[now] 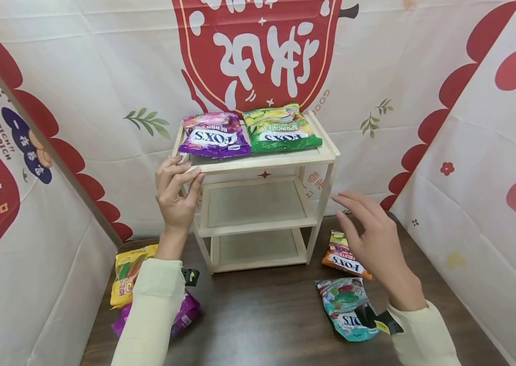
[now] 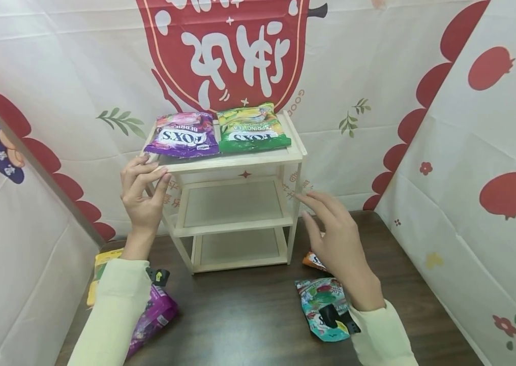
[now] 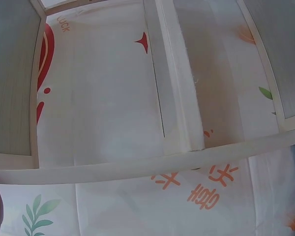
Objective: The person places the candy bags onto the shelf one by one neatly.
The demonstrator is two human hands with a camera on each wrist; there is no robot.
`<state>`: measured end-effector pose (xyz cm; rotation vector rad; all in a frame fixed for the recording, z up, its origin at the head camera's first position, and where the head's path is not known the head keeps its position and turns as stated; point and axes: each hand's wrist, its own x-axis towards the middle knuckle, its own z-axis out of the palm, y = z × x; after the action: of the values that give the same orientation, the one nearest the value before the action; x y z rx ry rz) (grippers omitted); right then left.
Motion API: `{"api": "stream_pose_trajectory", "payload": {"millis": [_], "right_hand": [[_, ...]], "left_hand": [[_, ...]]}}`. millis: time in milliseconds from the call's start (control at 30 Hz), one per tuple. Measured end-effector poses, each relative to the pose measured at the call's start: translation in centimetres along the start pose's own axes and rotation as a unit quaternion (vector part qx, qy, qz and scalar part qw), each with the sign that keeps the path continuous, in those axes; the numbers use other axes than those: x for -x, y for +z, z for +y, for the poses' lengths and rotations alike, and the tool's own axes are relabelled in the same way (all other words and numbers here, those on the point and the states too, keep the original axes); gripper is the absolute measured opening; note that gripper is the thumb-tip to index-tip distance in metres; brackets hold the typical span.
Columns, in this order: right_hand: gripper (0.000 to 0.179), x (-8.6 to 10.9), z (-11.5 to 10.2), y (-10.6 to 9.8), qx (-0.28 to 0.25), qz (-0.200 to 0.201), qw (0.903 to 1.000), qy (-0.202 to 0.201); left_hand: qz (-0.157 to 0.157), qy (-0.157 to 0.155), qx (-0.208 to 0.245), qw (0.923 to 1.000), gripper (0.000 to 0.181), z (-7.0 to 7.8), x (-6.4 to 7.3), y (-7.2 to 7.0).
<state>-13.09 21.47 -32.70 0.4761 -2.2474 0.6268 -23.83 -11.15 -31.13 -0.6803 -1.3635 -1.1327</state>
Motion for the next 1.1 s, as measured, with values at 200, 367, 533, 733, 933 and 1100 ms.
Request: {"api": "stream_pose_trajectory", "payload": {"millis": [200, 367, 533, 733, 933, 1100], "right_hand": [[0.048, 2.7, 1.3, 0.1, 0.008, -0.015, 0.9994, 0.029], [0.05, 5.1, 2.1, 0.8, 0.007, -0.044, 0.9962, 0.075], [0.048, 7.1, 2.9, 1.3, 0.018, -0.062, 0.9909, 0.119], [0.045, 9.2, 4.0, 1.7, 0.017, -0.07, 0.9843, 0.161], [0.041, 12.2, 5.0, 2.7, 0.005, -0.103, 0.9711, 0.215], [0.041, 14.4, 5.5, 3.6, -0.004, -0.143, 0.9498, 0.278]], "left_hand": [[0.003, 0.001, 0.0, 1.0, 0.02, 0.0, -0.1, -0.2], [0.006, 0.003, 0.0, 1.0, 0.019, 0.0, -0.1, -0.3], [0.006, 0.007, 0.003, 1.0, 0.014, 0.0, -0.2, -0.3], [0.006, 0.01, 0.004, 0.9999, 0.015, -0.2, -0.1, -0.2], [0.005, 0.008, 0.005, 0.9999, 0.017, -1.5, 0.6, -0.2], [-0.001, 0.003, 0.007, 1.0, 0.016, -3.1, 1.5, -0.2]]}}
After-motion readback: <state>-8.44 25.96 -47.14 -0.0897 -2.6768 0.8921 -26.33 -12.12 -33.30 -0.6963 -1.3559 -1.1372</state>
